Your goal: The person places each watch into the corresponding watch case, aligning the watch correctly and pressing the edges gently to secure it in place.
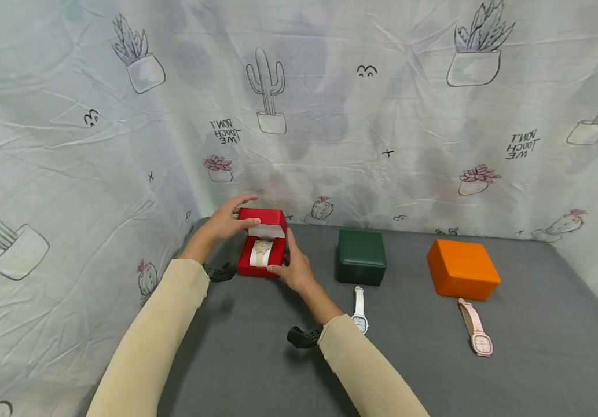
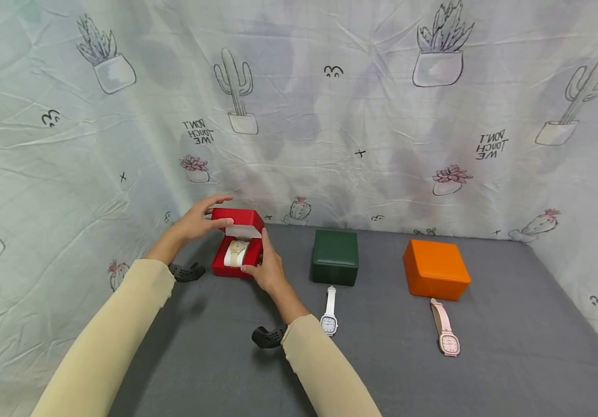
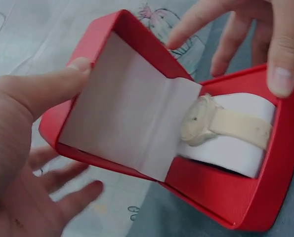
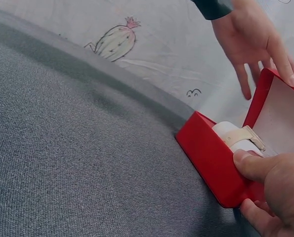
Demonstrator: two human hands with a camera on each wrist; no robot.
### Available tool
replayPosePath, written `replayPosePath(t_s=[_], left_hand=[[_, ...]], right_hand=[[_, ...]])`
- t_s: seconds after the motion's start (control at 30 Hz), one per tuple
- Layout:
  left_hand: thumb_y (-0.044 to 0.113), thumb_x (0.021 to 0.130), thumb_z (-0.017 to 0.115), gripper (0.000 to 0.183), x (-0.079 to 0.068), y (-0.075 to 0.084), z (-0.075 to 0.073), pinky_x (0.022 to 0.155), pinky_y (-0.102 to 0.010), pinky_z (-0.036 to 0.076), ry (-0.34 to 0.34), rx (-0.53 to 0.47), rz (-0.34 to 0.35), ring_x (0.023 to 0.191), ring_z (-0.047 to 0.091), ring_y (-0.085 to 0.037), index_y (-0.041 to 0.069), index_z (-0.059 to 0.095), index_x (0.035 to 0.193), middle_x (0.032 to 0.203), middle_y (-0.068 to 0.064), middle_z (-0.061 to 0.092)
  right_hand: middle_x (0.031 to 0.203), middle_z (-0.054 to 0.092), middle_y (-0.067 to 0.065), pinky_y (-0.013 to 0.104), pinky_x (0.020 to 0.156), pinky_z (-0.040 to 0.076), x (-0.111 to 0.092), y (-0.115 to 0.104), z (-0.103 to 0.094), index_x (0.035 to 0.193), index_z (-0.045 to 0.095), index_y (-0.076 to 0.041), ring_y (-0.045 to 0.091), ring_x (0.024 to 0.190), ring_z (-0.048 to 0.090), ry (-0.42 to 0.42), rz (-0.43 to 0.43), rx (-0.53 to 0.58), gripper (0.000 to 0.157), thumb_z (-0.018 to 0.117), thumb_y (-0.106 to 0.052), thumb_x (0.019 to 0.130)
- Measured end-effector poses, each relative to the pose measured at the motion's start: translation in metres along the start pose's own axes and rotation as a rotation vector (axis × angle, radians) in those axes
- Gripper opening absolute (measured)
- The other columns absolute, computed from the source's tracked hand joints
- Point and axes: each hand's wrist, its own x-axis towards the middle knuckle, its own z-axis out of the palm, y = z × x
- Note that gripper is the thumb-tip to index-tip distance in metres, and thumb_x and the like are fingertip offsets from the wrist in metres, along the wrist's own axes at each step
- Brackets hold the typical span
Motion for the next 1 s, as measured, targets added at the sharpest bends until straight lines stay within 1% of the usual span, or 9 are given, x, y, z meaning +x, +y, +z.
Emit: replayPosePath(t_s=[0.13,0.2,0.3,0.4,0.57,0.67,0.73,0.87,1.0], left_hand=[[0.029,0.088,0.069,0.074,0.002,-0.006,-0.002,0.106,-0.057,0.041,-0.073,-0.058,-0.038,0.133,0.037,-0.037,0.020,0.031,0.151,0.153,-0.017,0.032],[0.029,0.088,0.069,0.073,0.001,-0.009,-0.003,0.106,-0.055,0.041,-0.100,-0.097,-0.059,0.131,0.039,-0.035,0.018,0.032,0.150,0.149,-0.017,0.038],[0.029,0.089,0.068,0.067,0.000,-0.011,-0.003,0.105,-0.052,0.042,-0.131,-0.130,-0.065,0.125,0.044,-0.033,0.016,0.038,0.147,0.140,-0.015,0.047],[0.031,0.087,0.070,0.061,-0.002,-0.011,-0.004,0.104,-0.051,0.042,-0.151,-0.101,-0.059,0.122,0.047,-0.031,0.015,0.046,0.141,0.136,-0.014,0.051],[0.030,0.084,0.073,0.057,-0.009,-0.009,-0.003,0.101,-0.051,0.045,-0.195,0.020,-0.013,0.122,0.047,-0.033,0.014,0.051,0.135,0.137,-0.014,0.051],[0.029,0.083,0.076,0.056,-0.013,-0.009,0.001,0.097,-0.049,0.048,-0.193,0.096,0.032,0.119,0.049,-0.033,0.013,0.053,0.131,0.138,-0.015,0.050],[0.029,0.081,0.078,0.056,-0.016,-0.011,0.004,0.095,-0.048,0.049,-0.174,0.133,0.048,0.118,0.050,-0.033,0.013,0.055,0.130,0.138,-0.016,0.050],[0.026,0.080,0.079,0.054,-0.023,-0.017,0.011,0.101,-0.053,0.046,-0.131,0.162,0.062,0.129,0.046,-0.037,0.013,0.056,0.128,0.141,-0.015,0.048],[0.021,0.079,0.080,0.052,-0.029,-0.020,0.014,0.108,-0.056,0.040,-0.095,0.160,0.058,0.137,0.040,-0.041,0.014,0.057,0.126,0.145,-0.013,0.046]], right_hand=[[0.160,0.025,0.009,0.043,0.099,0.051,0.000,-0.001,0.001,0.157,0.007,-0.023,0.035,0.130,0.051,0.010,-0.010,0.015,0.100,0.075,-0.012,0.084],[0.160,0.024,0.008,0.043,0.100,0.050,0.000,-0.002,0.001,0.157,0.007,-0.021,0.035,0.131,0.050,0.009,-0.017,0.017,0.100,0.075,-0.012,0.084],[0.161,0.022,0.008,0.043,0.101,0.049,-0.001,-0.003,0.002,0.157,0.006,-0.021,0.035,0.131,0.050,0.010,-0.014,0.022,0.101,0.075,-0.012,0.084],[0.161,0.021,0.010,0.043,0.100,0.049,-0.001,-0.002,0.001,0.157,0.003,-0.021,0.035,0.131,0.050,0.008,0.003,0.027,0.103,0.076,-0.013,0.084],[0.160,0.021,0.015,0.044,0.100,0.049,0.001,-0.001,-0.001,0.157,-0.002,-0.021,0.035,0.133,0.049,0.007,0.039,0.052,0.106,0.075,-0.015,0.084],[0.159,0.024,0.017,0.045,0.102,0.048,0.001,0.000,-0.001,0.157,-0.004,-0.020,0.036,0.135,0.046,0.008,0.052,0.086,0.109,0.076,-0.014,0.083],[0.159,0.025,0.016,0.044,0.104,0.046,0.001,0.000,-0.001,0.156,-0.006,-0.019,0.035,0.138,0.042,-0.007,0.056,0.107,0.114,0.079,-0.013,0.080],[0.159,0.024,0.015,0.043,0.106,0.044,-0.002,0.000,0.001,0.156,-0.008,-0.017,0.033,0.142,0.037,-0.039,0.042,0.130,0.121,0.083,-0.018,0.076],[0.159,0.025,0.017,0.045,0.107,0.043,-0.002,-0.003,0.001,0.156,-0.006,-0.016,0.033,0.142,0.036,-0.047,0.032,0.133,0.116,0.080,-0.026,0.080]])
